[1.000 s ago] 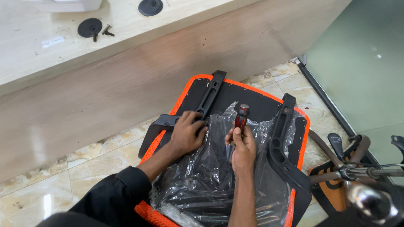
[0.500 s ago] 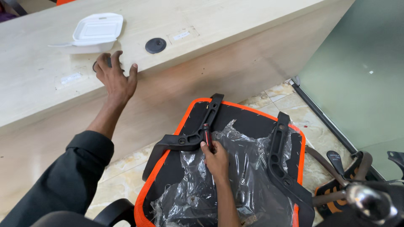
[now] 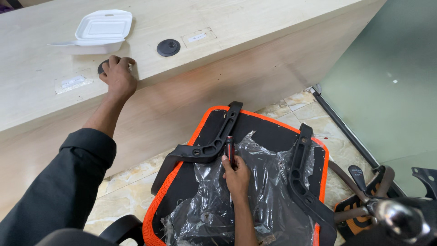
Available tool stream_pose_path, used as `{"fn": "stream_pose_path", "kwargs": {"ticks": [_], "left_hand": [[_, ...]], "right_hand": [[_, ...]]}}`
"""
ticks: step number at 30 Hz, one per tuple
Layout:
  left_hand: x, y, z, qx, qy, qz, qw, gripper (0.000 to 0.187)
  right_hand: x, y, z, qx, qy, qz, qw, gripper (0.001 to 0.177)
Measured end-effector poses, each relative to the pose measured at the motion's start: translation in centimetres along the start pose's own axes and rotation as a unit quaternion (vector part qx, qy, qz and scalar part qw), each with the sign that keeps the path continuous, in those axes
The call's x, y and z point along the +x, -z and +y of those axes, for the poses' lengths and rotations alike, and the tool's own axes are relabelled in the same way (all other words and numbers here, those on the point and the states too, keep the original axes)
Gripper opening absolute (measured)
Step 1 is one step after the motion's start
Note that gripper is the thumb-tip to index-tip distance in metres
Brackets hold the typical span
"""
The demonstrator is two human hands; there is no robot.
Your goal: The person uses a screwdriver to loosen and remove screws from a black plastic chair base, then detaches the base from the chair's metal frame. The removed parts are placed on the chair seat.
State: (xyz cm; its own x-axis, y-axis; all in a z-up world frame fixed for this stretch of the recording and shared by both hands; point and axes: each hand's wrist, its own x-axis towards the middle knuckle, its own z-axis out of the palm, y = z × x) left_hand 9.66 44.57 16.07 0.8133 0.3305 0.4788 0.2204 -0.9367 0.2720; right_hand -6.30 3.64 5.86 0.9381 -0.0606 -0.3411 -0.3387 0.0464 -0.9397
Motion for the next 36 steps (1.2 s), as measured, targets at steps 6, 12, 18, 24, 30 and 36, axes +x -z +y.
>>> {"fn": "stream_pose_path", "kwargs": {"ticks": [6,12,18,24,30,36], "left_hand": [[-0.4,3.4,-1.2,0.003,-0.146,-0.058,0.988,0.019],[-0.7,4.6,-0.5,0.040,-0.152,-0.015,0.987,0.032],[-0.8,4.8,0.0,0.080,-0.084,-0.007,0.993,0.043],[-1.7,6.3,2.4,-0.063,0.005,0.031,0.998,0.035],[-4.5,4.9,9.0,-0.591,0.295,-0.135,0.738,0.043],[-16.5,-3.3,17.7,-0.790,0.431,-0.372,0.228,0.037]], "right_hand": [[-0.4,0.4,0.4,-0.020,0.019,0.004,1.000,0.033],[-0.6,1.4,0.8,-0.026,0.044,0.009,0.999,0.034],[-0.2,1.5,1.3,0.018,0.031,-0.004,0.999,0.033],[0.0,1.7,1.3,0.089,-0.011,-0.024,0.996,0.032],[0.2,2.0,0.9,0.139,-0.036,-0.031,0.989,0.028],[-0.8,4.8,-0.6,0.223,-0.066,-0.069,0.970,0.025]]}}
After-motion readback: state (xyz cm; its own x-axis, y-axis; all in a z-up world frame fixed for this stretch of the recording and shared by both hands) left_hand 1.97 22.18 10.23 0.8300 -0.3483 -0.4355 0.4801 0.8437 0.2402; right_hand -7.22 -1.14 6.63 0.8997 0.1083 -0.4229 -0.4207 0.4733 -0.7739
